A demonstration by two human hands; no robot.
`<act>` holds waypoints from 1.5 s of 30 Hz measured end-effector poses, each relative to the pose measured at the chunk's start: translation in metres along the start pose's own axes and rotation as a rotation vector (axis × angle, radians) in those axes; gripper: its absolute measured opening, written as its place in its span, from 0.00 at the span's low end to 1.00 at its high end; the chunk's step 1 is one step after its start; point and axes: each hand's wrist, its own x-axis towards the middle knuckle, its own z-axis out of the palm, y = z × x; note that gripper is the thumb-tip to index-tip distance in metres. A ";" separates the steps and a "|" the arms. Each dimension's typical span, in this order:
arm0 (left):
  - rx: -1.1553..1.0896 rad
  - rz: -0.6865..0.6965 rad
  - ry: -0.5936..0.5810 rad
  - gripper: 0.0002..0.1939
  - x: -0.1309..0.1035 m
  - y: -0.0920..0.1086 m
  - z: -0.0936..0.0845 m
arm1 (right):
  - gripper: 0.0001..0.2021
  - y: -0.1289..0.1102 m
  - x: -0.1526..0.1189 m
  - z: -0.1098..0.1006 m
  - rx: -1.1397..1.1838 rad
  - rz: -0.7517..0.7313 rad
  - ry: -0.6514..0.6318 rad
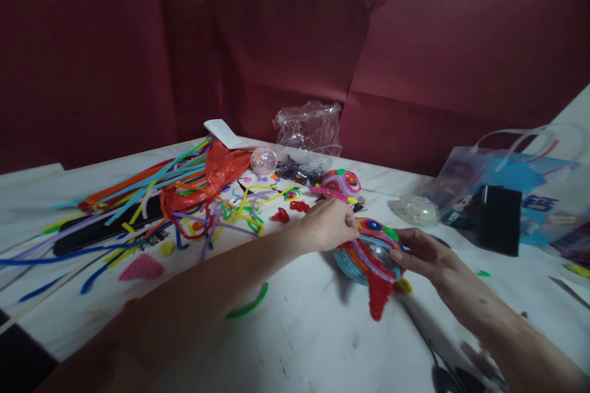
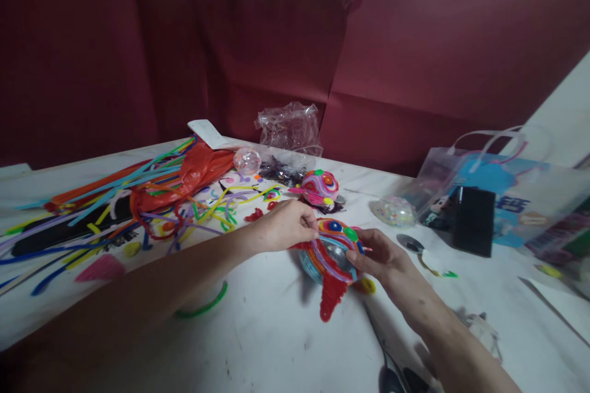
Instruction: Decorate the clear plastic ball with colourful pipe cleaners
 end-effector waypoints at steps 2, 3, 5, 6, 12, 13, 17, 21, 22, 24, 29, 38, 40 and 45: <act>0.006 0.001 -0.001 0.04 -0.001 0.001 0.000 | 0.22 0.002 0.000 -0.001 0.005 -0.006 0.005; 0.010 -0.003 0.000 0.04 -0.001 0.001 0.000 | 0.22 0.003 0.001 -0.001 0.008 -0.009 0.006; 0.010 -0.021 0.004 0.04 -0.002 0.002 0.001 | 0.21 0.004 0.001 -0.002 0.016 -0.010 0.003; 0.004 -0.034 0.003 0.03 -0.002 0.002 0.001 | 0.21 0.005 0.001 -0.002 0.018 -0.009 -0.001; -0.136 -0.141 -0.055 0.11 0.003 -0.003 0.002 | 0.21 0.003 0.000 -0.003 0.027 -0.009 -0.027; -0.167 -0.155 -0.067 0.13 0.004 -0.005 0.003 | 0.21 0.003 0.000 -0.003 0.029 -0.011 -0.031; -0.268 -0.189 -0.104 0.16 0.007 -0.011 0.005 | 0.20 0.005 0.001 -0.003 0.030 -0.016 -0.037; -0.322 -0.198 -0.125 0.19 0.005 -0.006 0.003 | 0.19 0.009 0.002 -0.006 0.035 -0.005 -0.044; -0.327 -0.193 -0.127 0.20 0.005 -0.004 0.002 | 0.18 0.010 0.003 -0.007 0.037 -0.002 -0.050; -0.302 -0.180 -0.121 0.21 0.004 0.001 -0.001 | 0.18 0.011 0.004 -0.010 0.040 0.005 -0.070; -0.497 -0.095 -0.210 0.32 0.008 -0.003 0.000 | 0.18 0.007 0.010 -0.016 0.040 0.010 -0.163; -0.786 0.019 -0.447 0.28 0.019 -0.022 0.006 | 0.19 0.000 0.022 -0.013 0.039 -0.004 -0.256; -0.762 -0.007 -0.435 0.28 0.021 -0.021 0.005 | 0.22 -0.001 0.022 -0.015 0.025 0.001 -0.238; -0.694 -0.012 -0.438 0.30 0.026 -0.021 0.006 | 0.31 -0.018 0.009 -0.058 -0.085 0.054 -0.025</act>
